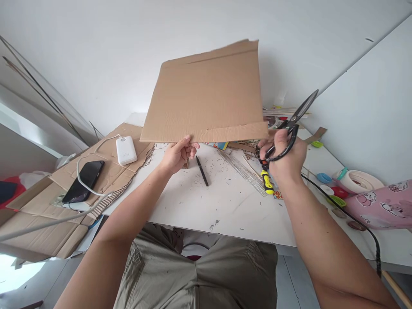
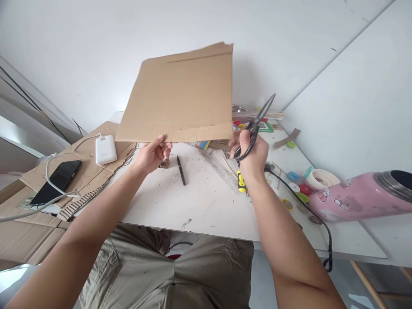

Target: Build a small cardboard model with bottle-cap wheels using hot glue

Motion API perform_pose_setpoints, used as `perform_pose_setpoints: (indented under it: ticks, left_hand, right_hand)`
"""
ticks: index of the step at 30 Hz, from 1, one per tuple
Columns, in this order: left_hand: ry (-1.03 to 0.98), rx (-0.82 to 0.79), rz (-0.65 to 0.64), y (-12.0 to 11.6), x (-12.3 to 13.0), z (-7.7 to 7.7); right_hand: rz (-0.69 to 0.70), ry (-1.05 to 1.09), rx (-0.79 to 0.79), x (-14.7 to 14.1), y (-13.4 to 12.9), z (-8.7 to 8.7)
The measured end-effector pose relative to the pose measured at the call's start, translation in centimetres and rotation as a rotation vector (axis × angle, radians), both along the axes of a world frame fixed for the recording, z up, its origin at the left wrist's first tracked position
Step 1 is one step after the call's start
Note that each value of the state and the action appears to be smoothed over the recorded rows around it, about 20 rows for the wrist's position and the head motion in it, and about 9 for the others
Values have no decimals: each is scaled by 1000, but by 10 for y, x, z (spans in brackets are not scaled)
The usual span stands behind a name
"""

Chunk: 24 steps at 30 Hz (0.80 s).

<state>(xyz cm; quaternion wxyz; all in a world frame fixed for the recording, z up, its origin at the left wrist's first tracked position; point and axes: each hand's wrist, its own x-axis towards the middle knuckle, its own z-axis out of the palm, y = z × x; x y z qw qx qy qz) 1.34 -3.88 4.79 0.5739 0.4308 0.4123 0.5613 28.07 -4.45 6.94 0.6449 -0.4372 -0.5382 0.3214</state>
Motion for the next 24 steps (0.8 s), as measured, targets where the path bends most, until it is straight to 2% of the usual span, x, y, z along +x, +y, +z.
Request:
perform_pose_setpoints:
  ticks: [7, 11, 15, 19, 24]
  left_hand:
    - [53, 115, 158, -10, 18, -5]
    - [123, 183, 218, -16, 22, -9]
    - [179, 201, 252, -19, 25, -13]
    - [230, 190, 233, -21, 26, -16]
    - [321, 167, 159, -27, 33, -21]
  right_hand:
    - [602, -72, -254, -40, -16, -26]
    - [844, -223, -358, -53, -29, -35]
    - [911, -316, -345, -51, -32, -43]
    - [886, -379, -301, -48, -31, -48]
    - [840, -348, -298, -50, -30, -45]
